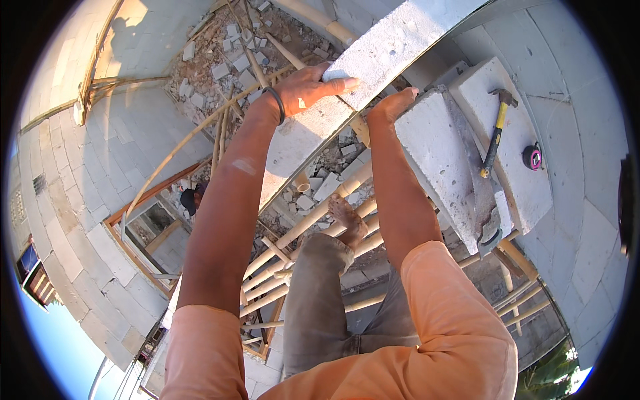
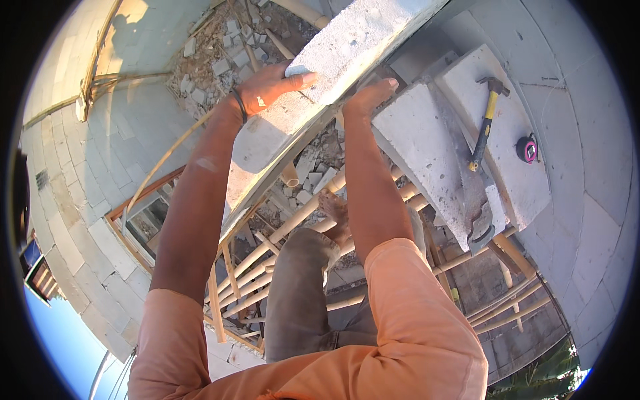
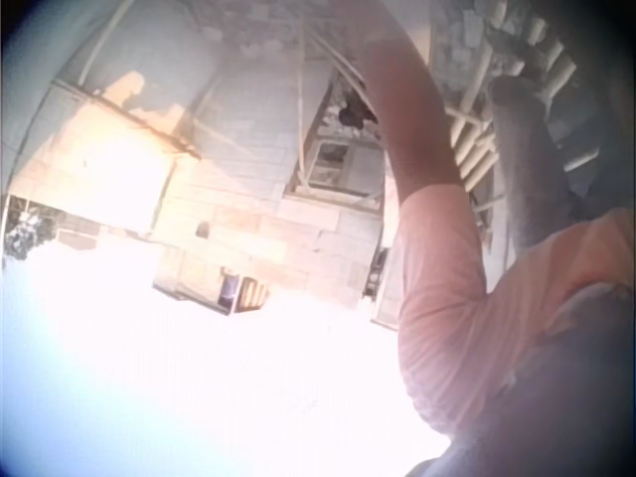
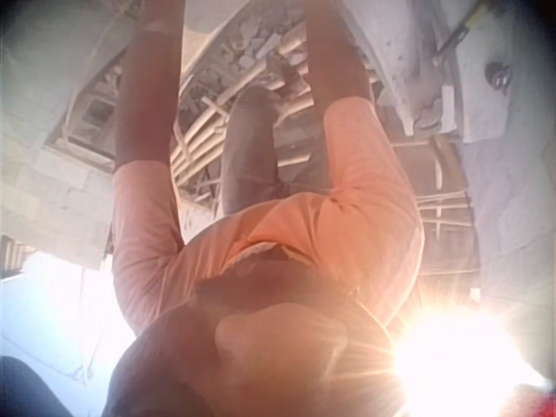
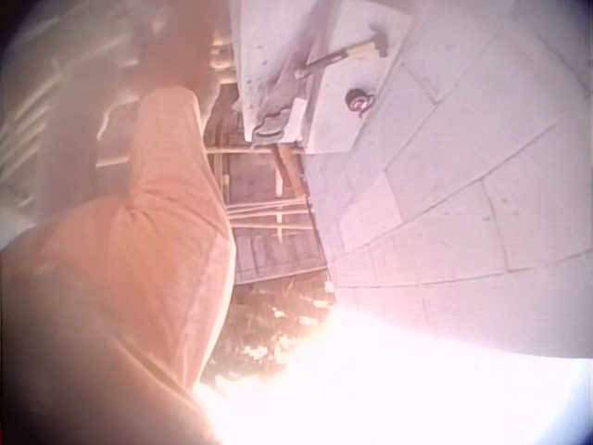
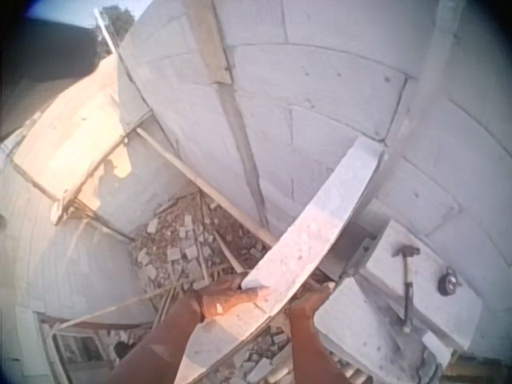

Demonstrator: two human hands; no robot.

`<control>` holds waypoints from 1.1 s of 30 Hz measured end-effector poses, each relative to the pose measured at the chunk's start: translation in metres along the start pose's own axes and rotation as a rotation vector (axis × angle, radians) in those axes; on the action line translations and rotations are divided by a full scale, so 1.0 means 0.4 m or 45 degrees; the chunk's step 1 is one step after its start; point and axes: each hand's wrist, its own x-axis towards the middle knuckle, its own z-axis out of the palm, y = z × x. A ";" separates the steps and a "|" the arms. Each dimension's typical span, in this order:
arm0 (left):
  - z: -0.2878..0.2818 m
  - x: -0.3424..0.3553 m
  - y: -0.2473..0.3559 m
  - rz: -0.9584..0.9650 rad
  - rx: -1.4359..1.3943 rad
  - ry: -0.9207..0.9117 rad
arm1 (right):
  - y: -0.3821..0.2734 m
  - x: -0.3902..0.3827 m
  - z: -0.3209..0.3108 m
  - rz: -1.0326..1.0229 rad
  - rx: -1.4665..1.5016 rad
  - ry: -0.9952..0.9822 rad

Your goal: The person applies mortar to building blocks and lays them to build a wall using a trowel and a hammer while standing on bamboo scaffolding.

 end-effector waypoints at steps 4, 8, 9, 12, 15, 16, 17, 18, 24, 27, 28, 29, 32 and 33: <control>0.008 0.015 -0.002 -0.013 0.076 0.022 | -0.023 0.022 -0.011 -0.025 -0.087 0.406; 0.000 0.013 -0.018 0.060 -0.415 -0.128 | 0.000 0.034 -0.013 -0.176 0.014 0.411; -0.014 -0.003 -0.022 0.066 -0.654 -0.210 | 0.002 0.026 -0.015 -0.151 -0.075 0.362; -0.026 -0.010 -0.057 0.079 -0.448 -0.244 | 0.023 0.022 -0.011 -0.137 -0.058 0.171; 0.005 0.022 -0.064 0.056 -0.345 -0.198 | 0.051 0.081 -0.030 -0.137 0.188 -0.186; 0.017 0.036 -0.076 0.039 -0.339 -0.191 | 0.057 0.098 -0.025 -0.119 0.334 -0.396; 0.027 0.049 -0.087 0.022 -0.333 -0.185 | 0.065 0.111 -0.022 -0.099 0.480 -0.605; 0.013 0.015 -0.109 0.018 -0.488 -0.231 | 0.049 0.007 0.036 0.032 0.383 -0.502; 0.006 0.013 -0.064 -0.023 -0.486 -0.296 | 0.069 0.092 -0.046 -0.046 0.281 -0.389; 0.012 0.015 -0.073 0.000 -0.479 -0.275 | 0.084 0.100 -0.060 0.111 0.414 -0.331; 0.018 0.015 -0.083 0.034 -0.491 -0.258 | 0.089 0.086 -0.054 0.157 0.482 -0.351; 0.024 0.016 -0.092 0.027 -0.496 -0.242 | 0.094 0.078 -0.040 0.201 0.551 -0.377; 0.011 0.014 -0.094 -0.016 -0.445 -0.201 | 0.098 0.035 0.026 -0.100 0.442 -0.706; 0.012 0.013 -0.097 -0.012 -0.453 -0.189 | 0.098 0.035 0.030 -0.096 0.435 -0.719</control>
